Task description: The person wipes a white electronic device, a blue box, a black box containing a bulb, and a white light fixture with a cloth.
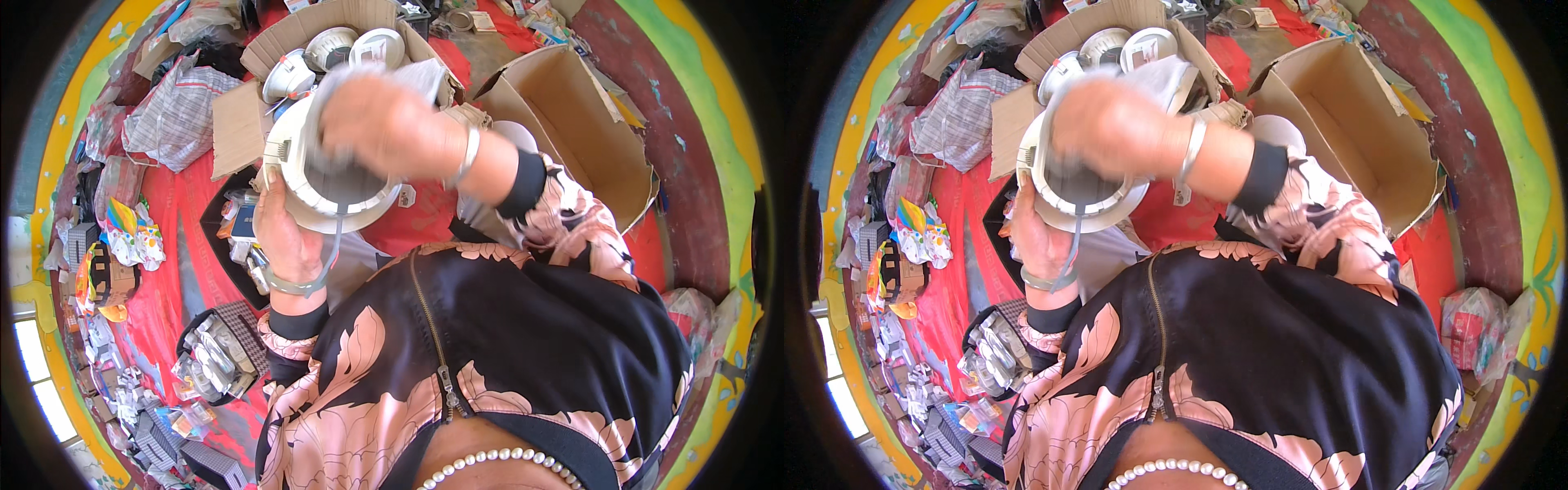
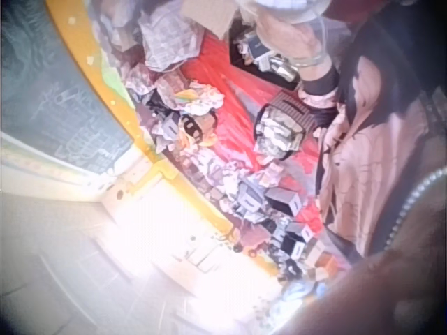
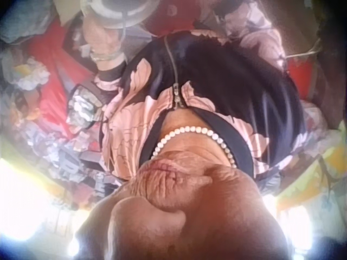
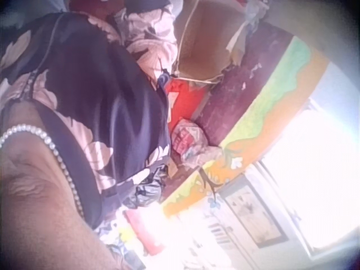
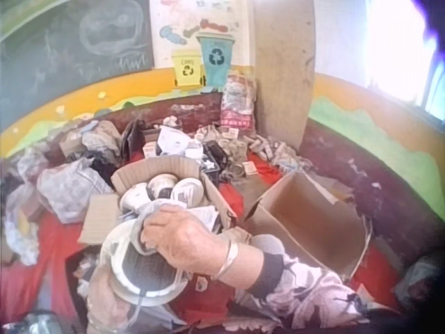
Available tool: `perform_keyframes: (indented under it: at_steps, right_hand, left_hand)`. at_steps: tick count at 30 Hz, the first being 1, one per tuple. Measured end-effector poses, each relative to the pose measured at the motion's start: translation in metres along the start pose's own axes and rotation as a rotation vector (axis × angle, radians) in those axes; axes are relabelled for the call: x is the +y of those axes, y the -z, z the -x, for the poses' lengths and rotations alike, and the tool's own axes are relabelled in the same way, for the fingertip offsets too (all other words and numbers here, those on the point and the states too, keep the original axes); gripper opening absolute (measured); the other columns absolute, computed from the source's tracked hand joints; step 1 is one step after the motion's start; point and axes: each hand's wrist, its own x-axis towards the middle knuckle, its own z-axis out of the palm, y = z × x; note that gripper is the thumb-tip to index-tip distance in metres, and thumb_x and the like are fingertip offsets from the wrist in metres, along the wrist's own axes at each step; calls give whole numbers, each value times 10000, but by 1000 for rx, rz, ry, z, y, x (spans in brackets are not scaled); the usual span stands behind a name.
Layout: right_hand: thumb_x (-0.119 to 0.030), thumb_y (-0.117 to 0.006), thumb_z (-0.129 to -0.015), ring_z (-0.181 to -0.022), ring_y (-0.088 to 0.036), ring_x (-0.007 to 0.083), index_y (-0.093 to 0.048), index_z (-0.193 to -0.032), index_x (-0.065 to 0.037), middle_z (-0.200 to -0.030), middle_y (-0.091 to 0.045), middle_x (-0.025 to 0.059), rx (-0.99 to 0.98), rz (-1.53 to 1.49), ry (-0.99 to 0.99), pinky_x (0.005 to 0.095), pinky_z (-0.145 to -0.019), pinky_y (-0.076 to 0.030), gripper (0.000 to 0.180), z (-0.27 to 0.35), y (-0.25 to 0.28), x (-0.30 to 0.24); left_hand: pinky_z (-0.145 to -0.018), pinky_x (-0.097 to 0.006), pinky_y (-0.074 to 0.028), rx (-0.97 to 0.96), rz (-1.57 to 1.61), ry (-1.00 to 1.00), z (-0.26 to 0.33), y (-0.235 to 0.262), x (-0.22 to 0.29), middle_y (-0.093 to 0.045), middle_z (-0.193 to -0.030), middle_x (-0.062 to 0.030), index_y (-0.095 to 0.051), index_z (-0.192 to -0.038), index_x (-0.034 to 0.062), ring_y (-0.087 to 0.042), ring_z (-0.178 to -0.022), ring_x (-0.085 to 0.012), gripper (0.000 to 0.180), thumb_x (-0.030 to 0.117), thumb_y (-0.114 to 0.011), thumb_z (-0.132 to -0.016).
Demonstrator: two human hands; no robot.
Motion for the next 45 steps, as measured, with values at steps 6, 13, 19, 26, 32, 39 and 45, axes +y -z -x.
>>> perform_keyframes:
  at_steps: [6,13,19,26,32,39,45]
  right_hand:
    - [-74,-590,-652,-811,-580,278,-577,-776,-83,-830,-601,66,27,33,-160,355,-709,-462,124,12,2,24]
    - [-61,-587,-661,-842,-580,252,-614,-821,-112,-893,-598,61,-205,50,-34,363,-728,-468,170,8,18,18]
    - [25,-525,-796,-772,-646,205,-646,-919,-2,-833,-651,132,182,-107,-520,285,-708,-500,175,-28,75,45]
    - [-33,-610,-675,-852,-596,290,-687,-932,-77,-863,-610,112,-256,26,-220,351,-752,-501,271,-45,17,34]
    - [-14,-541,-719,-879,-574,296,-693,-916,-83,-862,-580,124,-589,133,-246,399,-735,-489,258,-30,16,29]
    - [-17,-519,-704,-879,-571,299,-633,-923,-44,-871,-547,128,-550,-3,-394,387,-755,-476,248,23,12,8]
    - [-117,-520,-759,-760,-651,255,-656,-1017,-45,-860,-673,141,-94,-869,-914,324,-701,-520,300,63,73,103]
  left_hand:
    - [-944,-359,-428,-14,37,-1,-4,6,-5,-541,-1239,-106,-441,-1272,14,-541,-1106,-217,377,243,-358,-984]
    - [-939,-374,-444,-2,125,-6,-4,16,1,-565,-1207,-127,-482,-1229,-11,-557,-1090,-227,338,186,-392,-968]
    - [-895,-388,-484,-95,254,-18,0,54,8,-582,-1149,-159,-497,-1186,-51,-580,-1041,-252,354,166,-356,-945]
    - [-921,-382,-448,-98,118,51,-2,46,7,-571,-1197,-125,-483,-1232,-19,-567,-1064,-250,383,235,-392,-961]
    - [-954,-403,-428,-112,292,-3,6,51,6,-562,-1209,-136,-491,-1223,-26,-548,-1095,-263,379,223,-423,-945]
    - [-968,-425,-432,180,60,-206,-9,61,5,-539,-1228,-153,-486,-1230,-12,-537,-1115,-268,375,208,-408,-937]
    - [-954,-425,-444,-53,302,-257,-1,83,4,-545,-1222,-151,-475,-1229,-26,-541,-1104,-278,393,233,-392,-945]
